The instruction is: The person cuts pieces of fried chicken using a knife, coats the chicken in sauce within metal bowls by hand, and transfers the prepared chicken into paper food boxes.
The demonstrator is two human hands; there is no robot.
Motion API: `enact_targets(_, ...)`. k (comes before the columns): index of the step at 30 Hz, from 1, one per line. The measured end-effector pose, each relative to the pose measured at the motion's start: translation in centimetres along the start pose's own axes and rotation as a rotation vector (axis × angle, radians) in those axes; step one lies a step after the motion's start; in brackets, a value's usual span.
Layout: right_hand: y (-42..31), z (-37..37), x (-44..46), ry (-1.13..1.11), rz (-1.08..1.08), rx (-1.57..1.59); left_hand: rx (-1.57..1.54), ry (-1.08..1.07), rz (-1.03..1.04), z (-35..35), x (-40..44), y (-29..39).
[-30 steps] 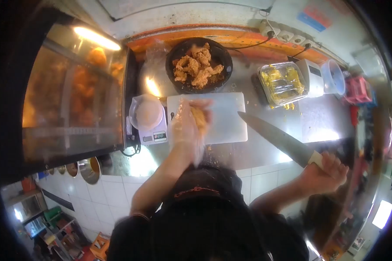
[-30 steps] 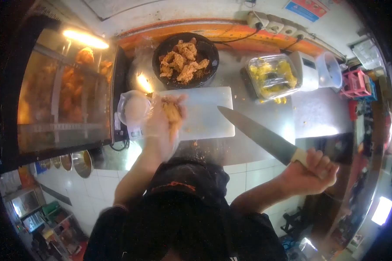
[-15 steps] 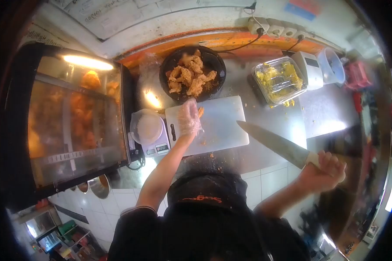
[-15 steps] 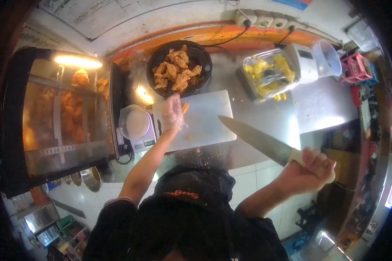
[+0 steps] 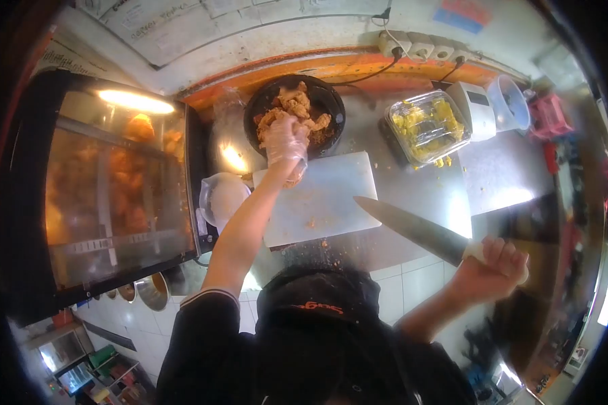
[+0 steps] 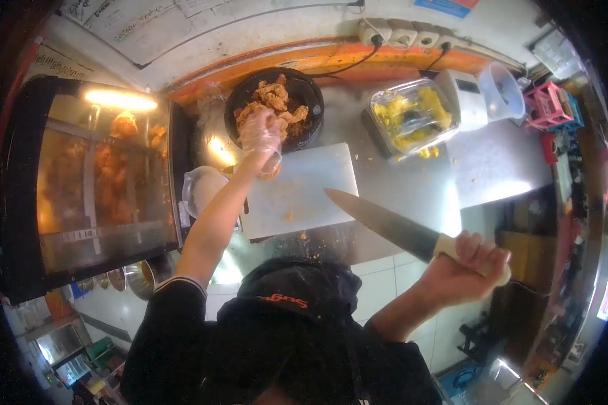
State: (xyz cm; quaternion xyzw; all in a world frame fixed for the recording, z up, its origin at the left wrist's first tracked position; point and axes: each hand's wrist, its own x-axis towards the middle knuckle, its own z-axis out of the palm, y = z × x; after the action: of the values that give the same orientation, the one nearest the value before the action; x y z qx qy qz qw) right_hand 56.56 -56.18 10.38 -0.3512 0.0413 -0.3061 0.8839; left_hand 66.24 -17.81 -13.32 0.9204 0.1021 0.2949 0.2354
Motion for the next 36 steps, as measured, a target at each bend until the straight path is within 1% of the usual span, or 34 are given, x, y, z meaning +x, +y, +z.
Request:
enact_targets(2,0.2,0.4,-0.1,0.065,0.002,-0.005,-0.166,0.053,-0.143,-1.6,-0.2,-0.5)
enact_targets(3,0.3,0.3,-0.2,0.068,0.002,0.001,-0.457,-0.002,-0.404,0.7,-1.3,-4.4)
enact_targets(4,0.4,0.3,-0.2,0.041,0.012,0.02,-0.452,0.0,-0.395,-1.2,-1.1,-4.1)
enact_targets(6,0.9,0.6,-0.4,0.017,0.027,0.055,-1.645,-0.117,-0.818,-6.7,-2.7,-2.5)
enact_targets(7,1.0,1.0,-0.5,-0.057,0.045,0.09,-1.631,-0.106,-0.81,-9.3,-3.3,-0.9)
enact_targets(8,1.2,1.6,-0.4,-0.136,0.066,0.131,-2.007,-0.092,-0.84,-11.5,-3.8,1.2)
enact_targets(9,1.3,2.2,-0.4,-0.144,0.082,0.154,-2.387,-0.075,-0.84,-13.5,-4.1,3.0)
enact_targets(10,1.1,2.9,-0.4,-0.218,0.148,0.306,-2.374,-0.055,-0.817,-15.2,-4.5,4.6)
enact_targets(12,0.3,4.6,-0.6,-0.303,0.228,0.473,-2.385,0.155,-0.877,-17.7,-5.2,7.0)
enact_targets(14,-0.8,6.5,-1.2,-0.581,0.274,0.649,-2.333,0.219,-0.797,-19.3,-6.2,7.9)
enact_targets(15,-1.2,7.6,-2.1,-0.576,0.259,0.676,-2.282,0.263,-0.744,-20.0,-6.6,8.2)
enact_targets(16,-1.6,8.7,-3.0,-0.571,0.245,0.704,-2.279,0.274,-0.729,-21.0,-7.2,8.6)
enact_targets(18,-2.4,10.1,-4.3,-0.667,0.193,0.668,-2.282,0.197,-0.555,-22.8,-7.9,9.5)
enact_targets(19,-2.5,10.5,-4.9,-0.669,0.175,0.652,-2.278,0.208,-0.541,-23.7,-7.7,10.3)
enact_targets(20,-2.7,10.8,-5.4,-0.674,0.183,0.663,-2.248,0.335,-0.556,-24.5,-7.4,11.4)
enact_targets(22,-2.9,11.2,-6.2,-0.72,0.217,0.656,-2.206,0.475,-0.564,-25.4,-7.6,11.8)
enact_targets(25,-2.9,10.9,-7.0,-0.729,0.219,0.655,-2.261,0.41,-0.473,-26.3,-8.1,11.6)
enact_targets(27,-3.1,11.1,-7.5,-0.722,0.244,0.661,-2.223,0.549,-0.52,-26.8,-7.6,11.8)
enact_targets(28,-3.3,11.1,-7.7,-0.714,0.263,0.661,-2.225,0.545,-0.524,-26.9,-7.4,11.9)
enact_targets(30,-3.6,11.0,-8.0,-0.708,0.272,0.643,-2.252,0.539,-0.452,-26.8,-7.3,12.3)
enact_targets(33,-4.0,10.7,-8.4,-0.696,0.251,0.607,-2.285,0.479,-0.456,-27.3,-7.4,12.9)
enact_targets(36,-4.3,10.6,-9.0,-0.677,0.21,0.608,-2.307,0.483,-0.484,-28.0,-7.0,14.1)
